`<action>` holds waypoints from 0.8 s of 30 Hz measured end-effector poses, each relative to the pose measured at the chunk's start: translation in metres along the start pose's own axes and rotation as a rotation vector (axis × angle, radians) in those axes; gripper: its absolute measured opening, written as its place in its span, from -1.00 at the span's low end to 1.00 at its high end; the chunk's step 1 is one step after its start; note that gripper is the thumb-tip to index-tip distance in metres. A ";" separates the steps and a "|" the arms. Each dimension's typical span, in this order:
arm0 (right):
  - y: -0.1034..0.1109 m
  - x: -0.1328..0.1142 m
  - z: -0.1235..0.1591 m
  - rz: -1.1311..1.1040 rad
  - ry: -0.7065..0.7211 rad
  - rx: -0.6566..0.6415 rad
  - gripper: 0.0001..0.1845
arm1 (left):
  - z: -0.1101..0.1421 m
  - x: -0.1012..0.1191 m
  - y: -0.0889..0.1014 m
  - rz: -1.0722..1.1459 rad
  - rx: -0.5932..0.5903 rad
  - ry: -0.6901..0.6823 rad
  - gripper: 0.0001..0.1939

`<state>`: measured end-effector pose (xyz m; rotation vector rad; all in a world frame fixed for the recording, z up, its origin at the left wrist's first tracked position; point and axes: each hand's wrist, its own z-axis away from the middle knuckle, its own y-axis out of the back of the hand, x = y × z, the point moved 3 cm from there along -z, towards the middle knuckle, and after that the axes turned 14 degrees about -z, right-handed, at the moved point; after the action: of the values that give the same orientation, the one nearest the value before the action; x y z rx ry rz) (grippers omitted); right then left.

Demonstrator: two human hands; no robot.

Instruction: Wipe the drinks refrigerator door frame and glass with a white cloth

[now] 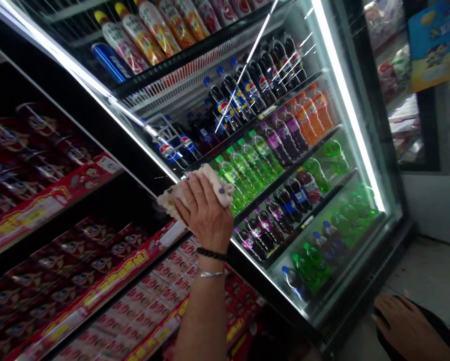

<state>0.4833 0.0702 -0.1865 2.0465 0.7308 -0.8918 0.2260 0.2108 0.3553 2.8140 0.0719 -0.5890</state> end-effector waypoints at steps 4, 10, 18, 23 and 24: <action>0.000 -0.081 -0.053 -0.232 0.022 0.121 -0.56 | -0.007 0.009 0.005 0.162 -0.038 0.087 0.07; 0.043 -0.377 -0.175 -0.623 0.713 0.137 -0.44 | 0.009 0.013 0.023 0.707 -0.098 0.231 0.00; -0.006 -0.485 -0.286 -0.280 0.854 0.348 -0.24 | 0.007 -0.056 0.053 1.170 0.026 0.443 -0.31; 0.017 -0.519 -0.351 0.104 1.057 0.435 -0.15 | -0.020 -0.102 0.033 0.554 0.317 0.473 -0.28; 0.029 -0.530 -0.366 0.149 1.075 0.448 -0.17 | -0.027 -0.104 0.022 0.536 0.296 0.449 -0.22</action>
<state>0.3168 0.2544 0.4091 2.9237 0.9378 0.2544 0.1432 0.1972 0.4263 2.9926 -0.7117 0.1701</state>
